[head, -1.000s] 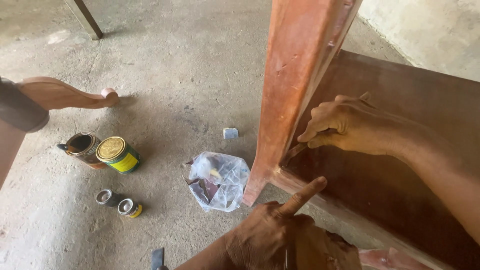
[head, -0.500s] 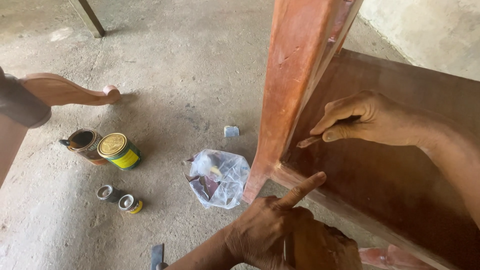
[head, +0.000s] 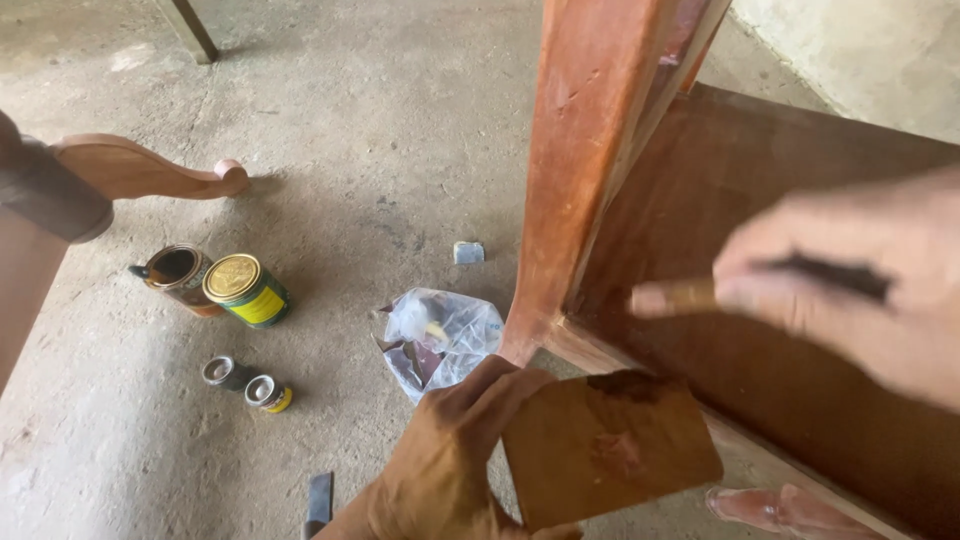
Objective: The person kneels on a concrete floor finishing a wooden chair, applying stain to the chair frame and seat edges with a small applicator stick, then wiping and smoothing the surfaces with a foam pad. Cans of stain and a plastic bag of supplies sit on the floor beside them.
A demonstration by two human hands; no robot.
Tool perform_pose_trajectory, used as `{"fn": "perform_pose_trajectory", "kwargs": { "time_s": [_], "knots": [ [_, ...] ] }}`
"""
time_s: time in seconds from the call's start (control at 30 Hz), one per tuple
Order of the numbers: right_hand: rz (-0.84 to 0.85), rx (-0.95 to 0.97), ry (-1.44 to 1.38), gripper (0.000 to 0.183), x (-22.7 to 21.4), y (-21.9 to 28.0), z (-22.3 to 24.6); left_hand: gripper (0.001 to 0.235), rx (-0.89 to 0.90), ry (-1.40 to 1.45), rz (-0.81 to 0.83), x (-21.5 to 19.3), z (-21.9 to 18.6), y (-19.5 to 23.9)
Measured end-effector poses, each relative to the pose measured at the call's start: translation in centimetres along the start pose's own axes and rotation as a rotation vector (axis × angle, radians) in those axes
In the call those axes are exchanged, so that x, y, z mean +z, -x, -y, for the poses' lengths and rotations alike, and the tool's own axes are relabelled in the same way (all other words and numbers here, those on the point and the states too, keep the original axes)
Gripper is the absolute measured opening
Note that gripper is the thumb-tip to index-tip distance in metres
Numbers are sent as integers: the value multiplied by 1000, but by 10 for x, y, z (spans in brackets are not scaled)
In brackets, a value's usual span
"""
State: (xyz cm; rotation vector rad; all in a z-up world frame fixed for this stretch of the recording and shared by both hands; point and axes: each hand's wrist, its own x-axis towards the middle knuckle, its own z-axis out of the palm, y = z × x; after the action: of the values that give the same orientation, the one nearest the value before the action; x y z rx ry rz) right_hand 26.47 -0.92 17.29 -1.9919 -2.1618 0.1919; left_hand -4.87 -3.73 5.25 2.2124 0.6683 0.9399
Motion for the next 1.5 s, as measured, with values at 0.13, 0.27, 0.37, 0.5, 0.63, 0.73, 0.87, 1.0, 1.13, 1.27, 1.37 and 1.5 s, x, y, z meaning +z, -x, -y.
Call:
{"fn": "perform_pose_trajectory", "kwargs": {
  "time_s": [0.13,0.27,0.37,0.5,0.63,0.73,0.87,1.0,1.13,1.27,1.37,1.5],
  "knots": [
    [61,-337,17,11,14,31,18,88,-16,-119,-79,8,-9,1],
    [447,-245,271,19,3,29,44,91,6,-174,-142,6,-10,-1],
    [592,-30,525,20,-1,23,53,91,-20,-137,-112,3,-7,0],
    [599,-90,530,21,4,20,47,95,-1,-171,-116,4,-8,0],
    [631,-66,496,25,-1,20,66,93,-7,-167,-97,2,-12,-1],
    [677,-49,527,24,-2,20,69,93,10,-180,-96,4,-13,-2],
    [673,-80,495,24,0,17,68,93,39,-243,-127,7,-11,-1],
    [675,-109,485,24,3,14,66,92,55,-264,-123,8,-11,-1],
    [684,-126,426,23,5,12,63,91,89,-295,-133,8,-13,0],
    [602,-136,270,27,2,8,71,92,89,-283,-142,7,-13,-1],
    [742,33,291,21,-14,4,98,92,27,-204,-118,7,-13,-2],
    [837,93,5,17,16,-18,24,89,-10,-159,-123,14,3,0]
  ]
}}
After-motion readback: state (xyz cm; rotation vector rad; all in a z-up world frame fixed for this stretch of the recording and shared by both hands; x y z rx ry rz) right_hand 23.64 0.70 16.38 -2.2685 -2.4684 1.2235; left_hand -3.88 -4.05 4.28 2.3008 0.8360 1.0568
